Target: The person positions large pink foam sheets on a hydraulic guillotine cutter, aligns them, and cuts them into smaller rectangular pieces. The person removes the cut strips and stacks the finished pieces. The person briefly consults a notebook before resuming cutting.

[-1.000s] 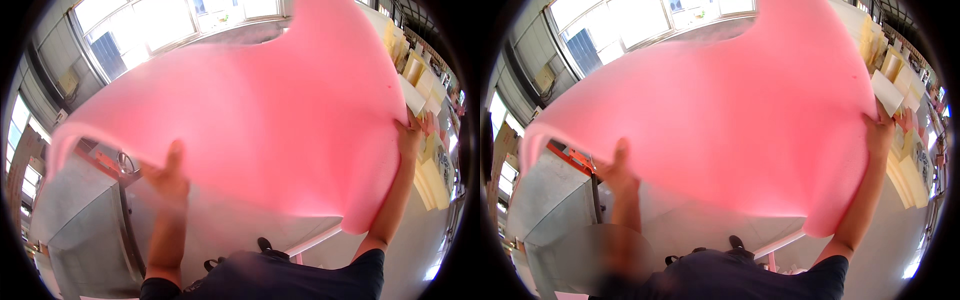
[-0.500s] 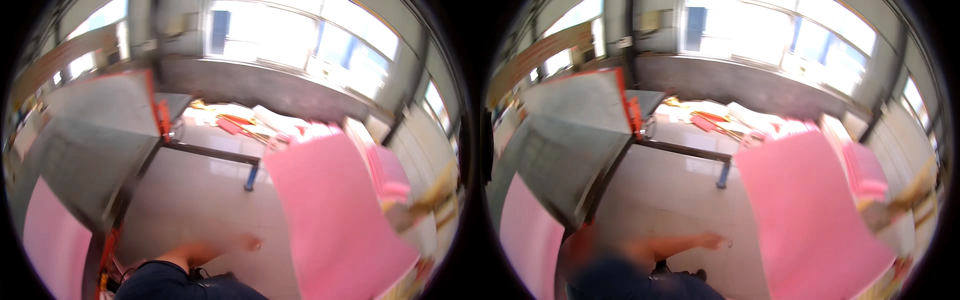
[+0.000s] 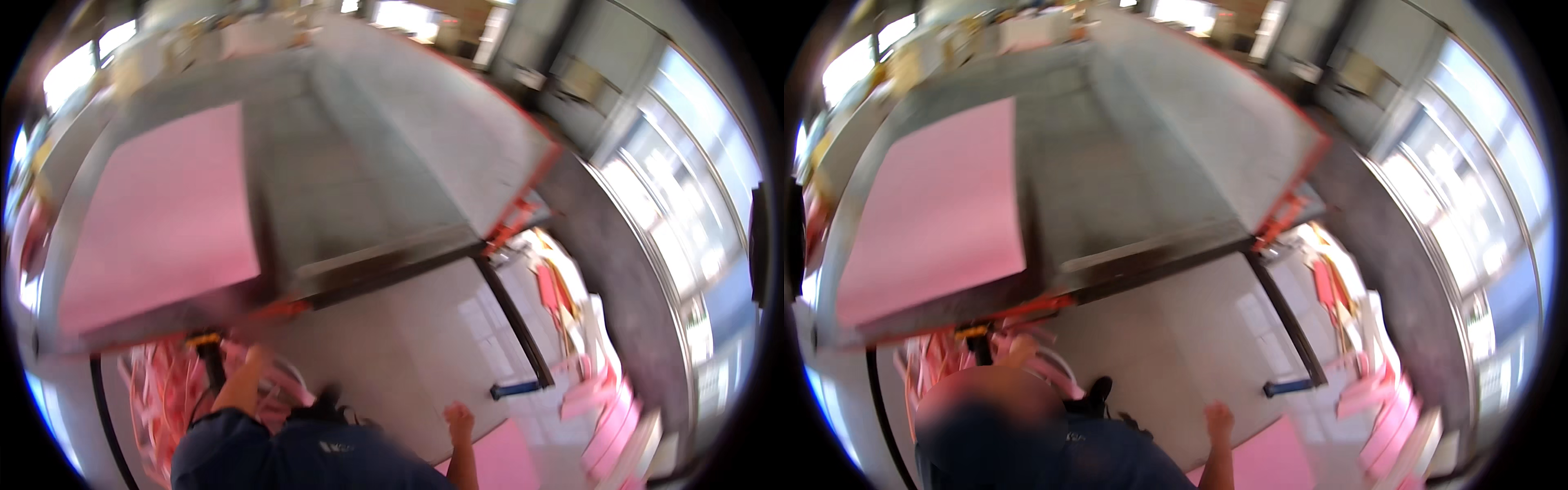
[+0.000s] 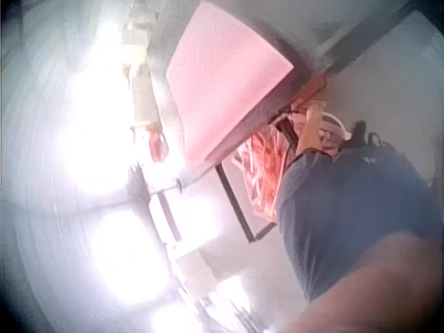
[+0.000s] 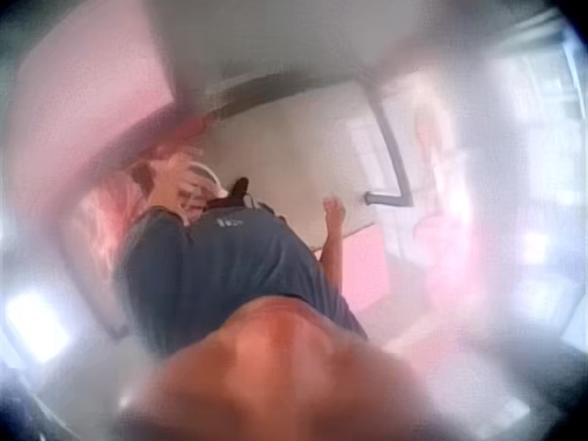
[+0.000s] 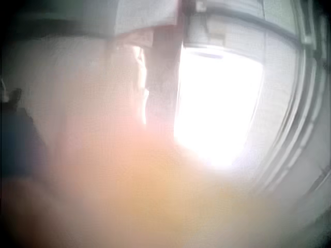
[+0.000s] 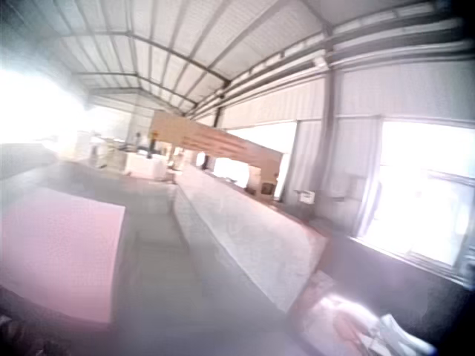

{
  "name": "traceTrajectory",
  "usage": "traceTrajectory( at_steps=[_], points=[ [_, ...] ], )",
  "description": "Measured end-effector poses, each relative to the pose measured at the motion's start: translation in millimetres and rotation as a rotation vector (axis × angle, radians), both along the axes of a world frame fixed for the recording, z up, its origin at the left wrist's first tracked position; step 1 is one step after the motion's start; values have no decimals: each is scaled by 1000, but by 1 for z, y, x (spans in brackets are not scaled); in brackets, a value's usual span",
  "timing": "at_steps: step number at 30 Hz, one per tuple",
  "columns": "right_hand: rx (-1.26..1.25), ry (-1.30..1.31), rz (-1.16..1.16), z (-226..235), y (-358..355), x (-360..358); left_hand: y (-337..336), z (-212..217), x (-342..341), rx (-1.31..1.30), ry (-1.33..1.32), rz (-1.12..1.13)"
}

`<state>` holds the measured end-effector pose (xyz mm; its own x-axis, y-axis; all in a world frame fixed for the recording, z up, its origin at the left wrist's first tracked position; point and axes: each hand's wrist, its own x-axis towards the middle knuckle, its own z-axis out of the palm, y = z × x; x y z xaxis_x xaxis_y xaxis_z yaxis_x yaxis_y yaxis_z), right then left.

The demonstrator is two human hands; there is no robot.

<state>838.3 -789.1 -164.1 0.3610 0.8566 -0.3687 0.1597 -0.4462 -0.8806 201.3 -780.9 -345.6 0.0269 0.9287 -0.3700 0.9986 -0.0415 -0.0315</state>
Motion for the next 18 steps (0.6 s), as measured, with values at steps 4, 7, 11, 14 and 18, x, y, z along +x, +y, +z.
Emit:
traceTrajectory(
  at_steps=[4,7,11,14,18],
  points=[
    [43,89,115,19,100,21,39,35,18,415,-1145,1384],
    [-126,-3,236,-34,128,65,41,52,27,618,-1413,1590],
    [-442,-101,377,-73,114,72,45,70,33,881,-1716,1925],
    [-367,-210,643,-61,119,62,39,83,21,933,-1815,2039],
    [-249,-247,712,-31,163,59,51,121,4,1117,-1989,1971]
  ],
)
